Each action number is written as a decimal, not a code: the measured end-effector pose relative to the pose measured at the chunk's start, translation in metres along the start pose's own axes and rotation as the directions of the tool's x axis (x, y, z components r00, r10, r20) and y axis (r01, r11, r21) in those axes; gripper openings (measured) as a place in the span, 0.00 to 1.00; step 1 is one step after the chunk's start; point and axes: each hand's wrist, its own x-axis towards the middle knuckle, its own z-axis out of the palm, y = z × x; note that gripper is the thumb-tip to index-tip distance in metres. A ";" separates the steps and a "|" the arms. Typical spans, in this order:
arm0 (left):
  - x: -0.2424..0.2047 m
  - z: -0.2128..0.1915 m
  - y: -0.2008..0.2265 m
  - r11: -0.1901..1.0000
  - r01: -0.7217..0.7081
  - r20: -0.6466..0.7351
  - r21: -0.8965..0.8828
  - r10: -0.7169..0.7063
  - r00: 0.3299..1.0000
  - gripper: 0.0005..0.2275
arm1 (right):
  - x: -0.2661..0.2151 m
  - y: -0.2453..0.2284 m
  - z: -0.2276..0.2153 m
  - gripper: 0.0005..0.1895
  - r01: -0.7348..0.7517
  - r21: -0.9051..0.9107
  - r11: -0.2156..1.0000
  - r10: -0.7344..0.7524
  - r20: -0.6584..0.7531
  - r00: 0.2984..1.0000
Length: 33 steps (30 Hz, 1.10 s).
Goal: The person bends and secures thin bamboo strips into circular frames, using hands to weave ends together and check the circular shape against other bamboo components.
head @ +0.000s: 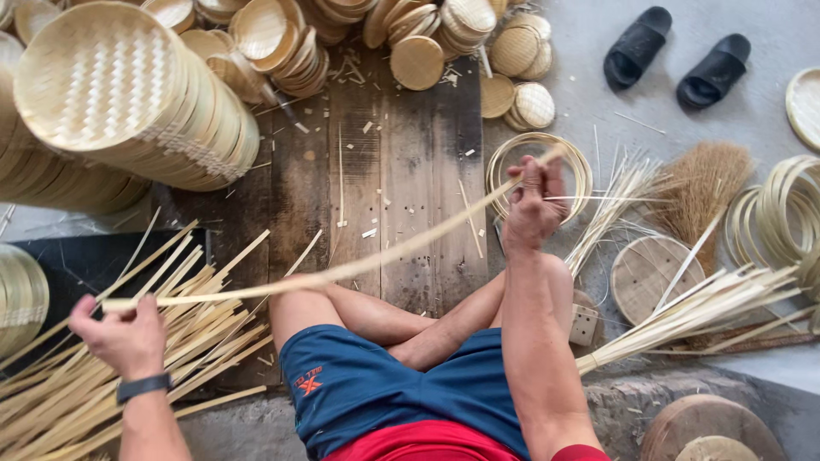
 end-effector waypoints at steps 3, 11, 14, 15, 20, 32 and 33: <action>-0.009 0.019 0.049 0.879 -0.473 -0.039 0.057 0.475 0.879 0.15 | -0.022 0.006 0.027 0.15 -0.056 0.131 0.990 0.034 0.165 0.986; -0.039 0.051 0.137 0.799 -0.168 0.329 -0.578 0.416 0.848 0.15 | -0.109 -0.017 0.085 0.20 -0.243 -0.080 0.967 0.234 0.667 0.707; -0.042 0.053 0.157 0.848 0.053 0.608 -0.527 0.333 0.721 0.06 | -0.127 -0.045 0.096 0.17 0.230 -0.337 0.913 0.181 0.839 0.513; -0.043 0.054 0.162 0.883 0.137 0.705 -0.448 0.255 0.662 0.08 | -0.133 -0.053 0.098 0.21 0.318 -0.277 0.907 0.119 0.892 0.436; -0.041 0.073 0.187 0.984 0.081 0.919 0.157 -0.176 0.353 0.11 | -0.154 -0.077 0.110 0.29 0.677 -0.093 0.730 -0.022 0.987 0.160; -0.047 0.095 0.200 0.976 -0.011 0.958 0.215 -0.209 0.195 0.12 | -0.163 -0.070 0.101 0.19 0.700 -0.091 0.709 -0.093 0.971 0.220; -0.048 0.095 0.200 0.978 -0.001 0.958 0.209 -0.205 0.200 0.12 | -0.164 -0.068 0.099 0.17 0.676 -0.117 0.727 -0.087 0.961 0.261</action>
